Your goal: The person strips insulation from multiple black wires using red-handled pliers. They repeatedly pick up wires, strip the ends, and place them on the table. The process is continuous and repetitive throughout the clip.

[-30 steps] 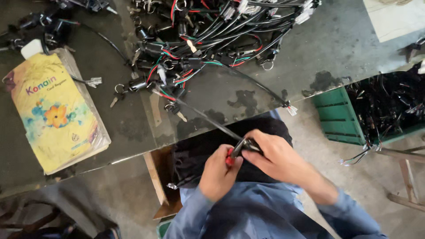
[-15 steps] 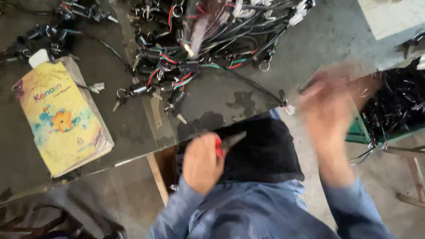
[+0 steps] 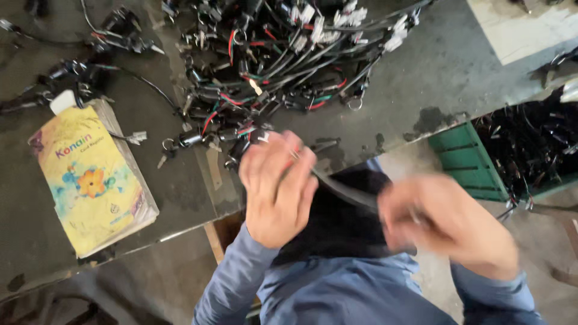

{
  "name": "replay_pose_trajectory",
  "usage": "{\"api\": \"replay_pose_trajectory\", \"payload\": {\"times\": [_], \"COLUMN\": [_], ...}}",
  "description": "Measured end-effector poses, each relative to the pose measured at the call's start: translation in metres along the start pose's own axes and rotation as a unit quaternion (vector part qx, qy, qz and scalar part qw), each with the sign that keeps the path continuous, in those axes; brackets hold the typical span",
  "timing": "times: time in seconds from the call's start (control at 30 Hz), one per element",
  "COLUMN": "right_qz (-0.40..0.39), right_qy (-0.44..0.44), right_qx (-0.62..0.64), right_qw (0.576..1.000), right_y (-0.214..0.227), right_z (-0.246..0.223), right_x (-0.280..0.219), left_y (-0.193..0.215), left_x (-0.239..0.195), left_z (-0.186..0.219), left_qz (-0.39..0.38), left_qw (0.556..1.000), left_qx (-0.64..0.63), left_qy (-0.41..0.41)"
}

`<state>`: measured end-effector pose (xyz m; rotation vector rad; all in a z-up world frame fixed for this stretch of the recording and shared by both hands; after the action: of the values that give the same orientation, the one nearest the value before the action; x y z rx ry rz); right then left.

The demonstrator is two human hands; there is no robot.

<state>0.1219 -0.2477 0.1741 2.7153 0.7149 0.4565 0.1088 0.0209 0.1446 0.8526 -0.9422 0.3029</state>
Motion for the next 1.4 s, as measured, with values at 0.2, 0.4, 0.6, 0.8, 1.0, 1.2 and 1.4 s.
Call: {"api": "replay_pose_trajectory", "payload": {"times": [0.2, 0.4, 0.6, 0.8, 1.0, 1.2, 1.4], "right_qz": [0.146, 0.248, 0.172, 0.191, -0.124, -0.123, -0.069], "right_qy": [-0.02, -0.113, -0.043, -0.164, 0.064, -0.248, -0.171], "right_qx": [0.542, 0.55, 0.139, 0.021, 0.148, -0.001, 0.097], "right_qw": [0.828, 0.789, 0.974, 0.968, 0.979, 0.961, 0.978], "right_y": [-0.034, -0.081, -0.103, -0.077, -0.116, -0.135, -0.123], "right_z": [0.044, 0.087, 0.067, 0.064, 0.065, 0.092, 0.099], "right_x": [-0.03, -0.017, -0.009, 0.003, -0.005, -0.029, -0.034], "left_y": [0.002, -0.028, -0.015, -0.016, -0.015, -0.026, 0.001], "left_x": [-0.061, -0.124, -0.109, -0.094, -0.123, -0.111, -0.083], "left_z": [0.034, 0.062, 0.058, 0.06, 0.036, 0.037, 0.025], "left_qz": [-0.154, -0.163, -0.131, -0.195, 0.092, 0.253, 0.008], "left_qw": [0.831, 0.63, 0.826, 0.792, 0.607, 0.508, 0.764], "left_qx": [-0.437, -0.482, -0.341, -0.287, -0.56, -0.686, -0.381], "left_qy": [0.307, 0.587, 0.43, 0.502, 0.556, 0.454, 0.521]}}
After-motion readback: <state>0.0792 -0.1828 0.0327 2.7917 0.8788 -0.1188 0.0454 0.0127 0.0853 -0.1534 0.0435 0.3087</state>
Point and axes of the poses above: each hand's wrist, its own x-axis towards the middle knuckle, its own y-axis out of the back of the hand, z = x × y, the point moved 1 cm from there along x, towards the middle knuckle, and after that the axes turned 8 degrees about z, right-handed, at the moved point
